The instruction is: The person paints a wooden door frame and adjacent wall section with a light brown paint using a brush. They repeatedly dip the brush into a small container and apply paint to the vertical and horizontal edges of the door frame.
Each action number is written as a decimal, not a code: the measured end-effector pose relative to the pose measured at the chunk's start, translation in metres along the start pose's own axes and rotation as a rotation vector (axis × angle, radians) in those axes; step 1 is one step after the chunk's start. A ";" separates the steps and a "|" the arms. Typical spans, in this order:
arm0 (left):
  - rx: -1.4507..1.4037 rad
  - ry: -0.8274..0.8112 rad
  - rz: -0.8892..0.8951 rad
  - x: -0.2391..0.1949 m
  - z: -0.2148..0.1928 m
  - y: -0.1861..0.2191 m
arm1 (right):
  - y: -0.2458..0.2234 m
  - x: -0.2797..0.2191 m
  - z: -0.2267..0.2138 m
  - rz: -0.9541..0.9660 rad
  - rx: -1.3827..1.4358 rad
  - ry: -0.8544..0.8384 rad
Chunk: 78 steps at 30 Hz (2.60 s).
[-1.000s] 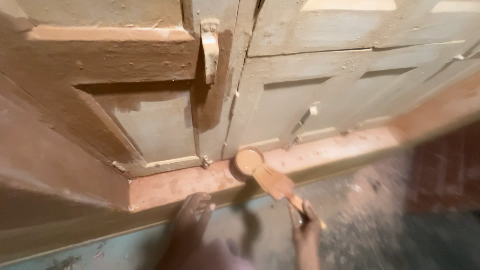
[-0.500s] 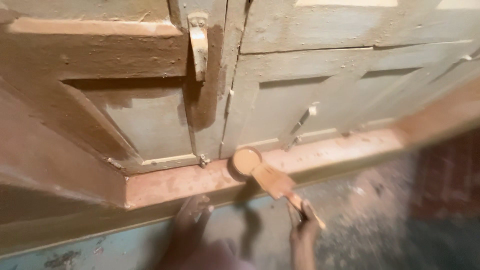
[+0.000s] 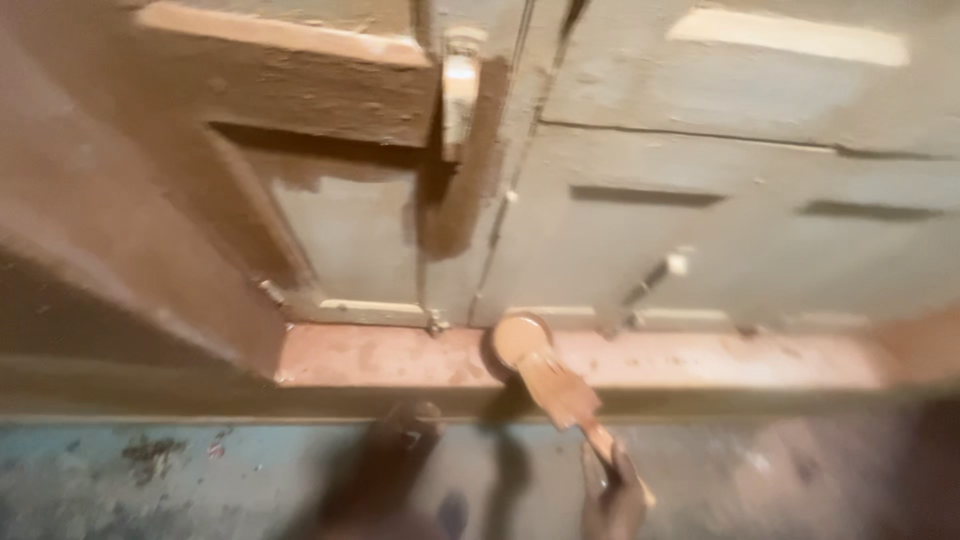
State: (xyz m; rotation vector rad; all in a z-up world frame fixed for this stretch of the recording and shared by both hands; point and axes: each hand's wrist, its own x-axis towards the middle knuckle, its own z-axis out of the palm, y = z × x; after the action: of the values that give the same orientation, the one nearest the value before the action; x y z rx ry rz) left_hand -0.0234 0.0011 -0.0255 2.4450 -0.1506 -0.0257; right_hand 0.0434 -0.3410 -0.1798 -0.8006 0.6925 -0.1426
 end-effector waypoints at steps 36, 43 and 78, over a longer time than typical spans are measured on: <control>-0.568 0.803 0.111 -0.059 -0.169 -0.104 | 0.173 -0.233 0.252 -1.598 -1.104 -0.853; -0.525 0.766 0.014 -0.074 -0.166 -0.115 | 0.228 -0.201 0.221 -1.375 -1.429 -1.046; -0.599 0.721 -0.047 -0.084 -0.128 -0.117 | 0.245 -0.164 0.242 -1.037 -0.915 -0.833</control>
State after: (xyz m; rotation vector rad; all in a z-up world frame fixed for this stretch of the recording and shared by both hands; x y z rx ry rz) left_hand -0.0871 0.1819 -0.0034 1.7301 0.2096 0.6816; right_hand 0.0333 0.0389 -0.1480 -1.8967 -0.5772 -0.4034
